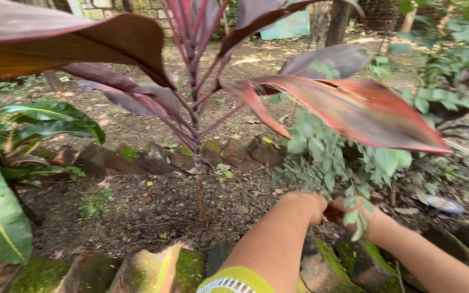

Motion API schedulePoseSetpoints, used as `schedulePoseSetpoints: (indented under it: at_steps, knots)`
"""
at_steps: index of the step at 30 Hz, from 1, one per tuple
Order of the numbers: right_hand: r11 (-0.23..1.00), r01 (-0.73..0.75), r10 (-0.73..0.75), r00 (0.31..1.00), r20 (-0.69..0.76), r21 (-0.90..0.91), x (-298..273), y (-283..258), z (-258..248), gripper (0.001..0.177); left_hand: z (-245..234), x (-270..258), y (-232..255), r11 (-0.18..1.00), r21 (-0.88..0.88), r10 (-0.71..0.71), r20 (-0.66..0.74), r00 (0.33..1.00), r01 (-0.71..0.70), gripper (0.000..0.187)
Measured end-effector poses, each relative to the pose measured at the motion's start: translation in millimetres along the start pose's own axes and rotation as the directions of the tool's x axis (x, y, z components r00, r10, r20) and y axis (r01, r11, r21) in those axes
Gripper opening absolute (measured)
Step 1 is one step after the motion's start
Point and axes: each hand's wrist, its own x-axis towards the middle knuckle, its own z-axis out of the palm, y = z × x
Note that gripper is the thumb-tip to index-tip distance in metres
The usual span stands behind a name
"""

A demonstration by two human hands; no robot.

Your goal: The person pours liquid from a small container onto the base of a plant, then places the container into a bucket and proceeds to weed the garden bed by hand, pulling small plants and debris from the soil.

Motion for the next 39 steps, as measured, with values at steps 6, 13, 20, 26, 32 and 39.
schedulePoseSetpoints:
  at_steps: [6, 13, 20, 26, 32, 39]
  knots:
    - [0.955, -0.289, 0.295, 0.949, 0.113, -0.069, 38.1, -53.7, 21.1, 0.029, 13.9, -1.6, -52.2, 0.999, 0.029, -0.034, -0.001, 0.999, 0.034, 0.037]
    - [0.983, -0.175, 0.178, 0.982, 0.069, -0.051, 65.4, -103.8, 48.5, 0.027, 6.2, -13.1, -81.8, 0.983, -0.121, -0.145, -0.051, 0.988, 0.138, 0.034]
    - [0.952, -0.257, 0.275, 0.957, 0.096, -0.169, 119.0, -116.8, 74.5, 0.028, 26.5, -13.4, -133.1, 0.958, -0.216, -0.221, -0.130, 0.967, 0.190, 0.031]
    - [0.948, -0.288, 0.305, 0.945, 0.120, -0.137, 151.2, -132.5, 83.9, 0.042, 81.5, 8.1, -166.9, 0.845, -0.463, -0.400, -0.214, 0.891, 0.268, 0.026]
    - [0.962, -0.229, 0.242, 0.967, 0.075, -0.149, 160.6, -114.1, 103.6, 0.045, 82.1, 2.8, -181.0, 0.849, -0.470, -0.364, -0.191, 0.912, 0.241, 0.028]
    - [0.944, -0.239, 0.270, 0.956, 0.115, -0.230, 186.3, -88.8, 132.9, 0.045, 66.0, -4.6, -228.6, 0.792, -0.522, -0.518, -0.297, 0.802, 0.317, 0.053]
